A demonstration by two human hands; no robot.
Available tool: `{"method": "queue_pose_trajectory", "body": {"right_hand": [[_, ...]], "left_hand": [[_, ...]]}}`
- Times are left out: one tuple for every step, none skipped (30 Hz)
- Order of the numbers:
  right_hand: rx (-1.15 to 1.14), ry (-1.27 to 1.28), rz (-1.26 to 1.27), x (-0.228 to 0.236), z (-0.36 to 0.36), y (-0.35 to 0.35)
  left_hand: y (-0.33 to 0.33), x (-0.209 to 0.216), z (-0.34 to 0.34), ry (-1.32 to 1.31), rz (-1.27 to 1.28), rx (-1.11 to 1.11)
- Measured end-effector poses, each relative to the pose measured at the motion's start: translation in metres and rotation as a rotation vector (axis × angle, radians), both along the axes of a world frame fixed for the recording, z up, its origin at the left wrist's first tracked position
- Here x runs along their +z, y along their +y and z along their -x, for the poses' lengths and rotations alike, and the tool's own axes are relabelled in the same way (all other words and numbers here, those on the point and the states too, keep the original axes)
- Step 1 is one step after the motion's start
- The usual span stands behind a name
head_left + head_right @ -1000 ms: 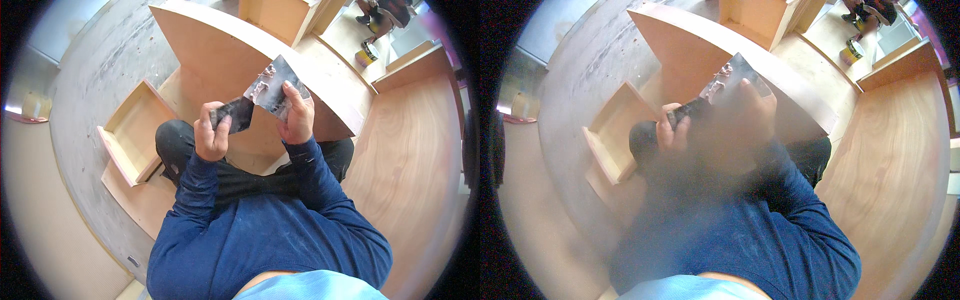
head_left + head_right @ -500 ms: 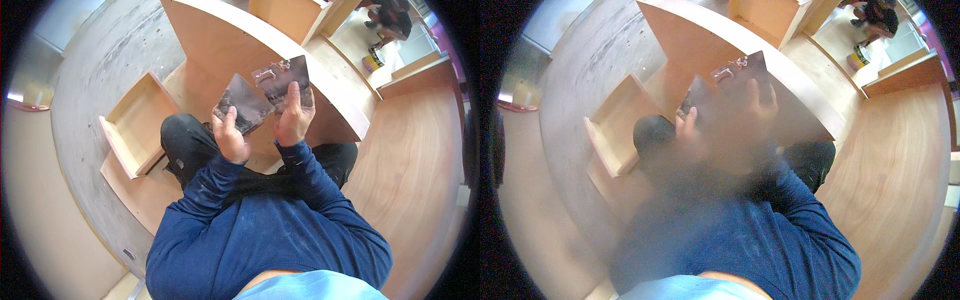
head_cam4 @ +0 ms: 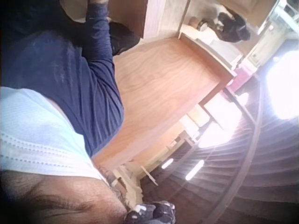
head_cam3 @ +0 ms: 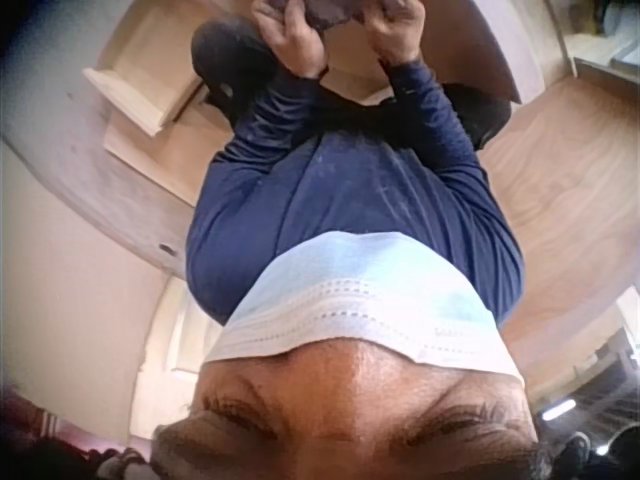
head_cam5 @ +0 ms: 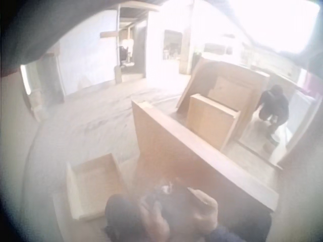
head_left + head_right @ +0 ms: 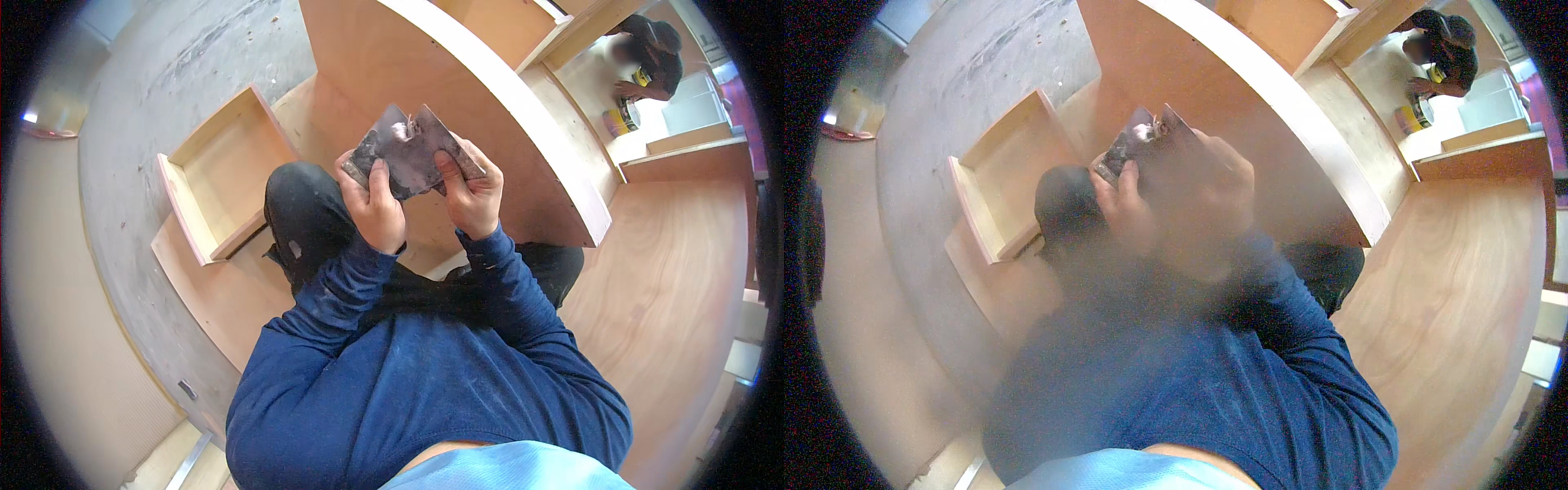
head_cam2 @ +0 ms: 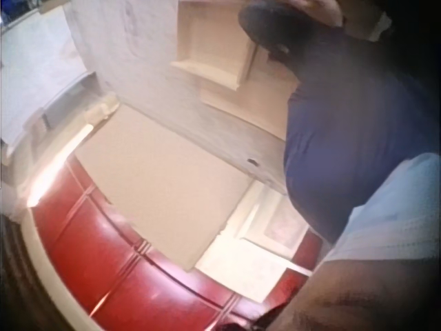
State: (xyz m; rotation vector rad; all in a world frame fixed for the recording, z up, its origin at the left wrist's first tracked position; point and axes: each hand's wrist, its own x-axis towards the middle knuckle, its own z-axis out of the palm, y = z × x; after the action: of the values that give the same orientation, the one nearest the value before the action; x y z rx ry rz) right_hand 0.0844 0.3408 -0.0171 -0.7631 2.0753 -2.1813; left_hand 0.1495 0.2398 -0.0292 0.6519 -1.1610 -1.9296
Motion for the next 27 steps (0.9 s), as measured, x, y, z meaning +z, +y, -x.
{"method": "queue_pose_trajectory", "body": {"right_hand": [[0.005,-0.002,-0.004,0.005,0.001,0.001],[0.035,0.066,-0.096,0.012,0.002,0.002],[0.064,0.135,-0.187,0.017,0.003,0.004],[0.065,0.134,-0.189,0.02,0.005,0.006],[0.084,0.192,-0.226,0.023,0.008,0.008],[0.102,0.249,-0.262,0.025,0.01,0.01],[0.101,0.249,-0.263,0.029,0.01,0.011],[0.125,0.262,-0.287,0.032,0.011,0.012],[0.149,0.276,-0.31,0.036,0.011,0.013],[0.148,0.276,-0.308,0.042,0.012,0.013],[0.196,0.317,-0.378,0.048,0.012,0.014],[0.245,0.359,-0.448,0.052,0.013,0.016],[0.245,0.359,-0.444,0.048,0.015,0.02],[0.287,0.205,-0.495,0.04,0.018,0.027],[0.33,0.051,-0.544,0.032,0.022,0.034],[0.336,0.052,-0.538,0.027,0.024,0.04],[0.373,-0.027,-0.558,0.021,0.026,0.045],[0.412,-0.104,-0.579,0.015,0.029,0.05],[0.428,-0.097,-0.572,0.007,0.031,0.059],[0.457,-0.062,-0.571,-0.002,0.033,0.072],[0.484,-0.029,-0.571,-0.012,0.034,0.085],[0.47,-0.148,-0.658,-0.024,0.033,0.1],[0.452,-0.267,-0.743,-0.033,0.028,0.111],[0.441,-0.177,-0.705,-0.036,0.02,0.114],[0.375,-0.293,-0.758,-0.05,0.016,0.127],[0.371,-0.281,-0.832,-0.058,0.014,0.139],[0.361,-0.272,-0.905,-0.062,0.012,0.147]], "left_hand": [[0.0,0.0,0.0,-0.002,-0.004,0.005],[0.0,-0.001,-0.001,0.016,0.001,0.002],[0.0,-0.001,-0.001,0.033,0.006,-0.001],[-0.001,-0.001,-0.001,0.032,0.005,0.0],[-0.001,-0.002,-0.001,0.014,0.02,0.005],[-0.001,-0.003,-0.001,-0.004,0.035,0.008],[0.0,-0.003,-0.001,-0.004,0.035,0.007],[0.0,-0.004,0.0,0.023,0.008,0.022],[0.001,-0.005,0.001,0.05,-0.018,0.038],[0.001,-0.006,0.002,0.051,-0.016,0.038],[0.0,-0.008,0.003,0.039,-0.005,0.043],[-0.001,-0.008,0.003,0.027,0.006,0.048],[-0.003,-0.006,0.001,0.027,0.01,0.049],[-0.006,-0.003,-0.001,0.037,0.036,0.009],[-0.008,-0.001,-0.003,0.047,0.063,-0.03],[-0.009,-0.001,-0.005,0.045,0.069,-0.023],[-0.01,0.0,-0.006,-0.006,0.043,-0.084],[-0.011,0.001,-0.007,-0.058,0.016,-0.141],[-0.009,0.0,-0.007,-0.058,0.025,-0.124],[-0.006,0.0,-0.005,-0.101,0.275,-0.079],[-0.007,-0.001,-0.004,-0.147,0.523,-0.035],[-0.012,0.0,-0.006,-0.152,0.533,-0.014],[-0.019,0.0,-0.008,-0.044,0.088,-0.169],[-0.026,0.002,-0.011,0.071,-0.357,-0.321],[-0.036,-0.005,-0.016,0.074,-0.342,-0.312],[-0.049,-0.02,-0.023,0.128,-0.068,-0.487],[-0.06,-0.03,-0.027,0.176,0.21,-0.663]]}}
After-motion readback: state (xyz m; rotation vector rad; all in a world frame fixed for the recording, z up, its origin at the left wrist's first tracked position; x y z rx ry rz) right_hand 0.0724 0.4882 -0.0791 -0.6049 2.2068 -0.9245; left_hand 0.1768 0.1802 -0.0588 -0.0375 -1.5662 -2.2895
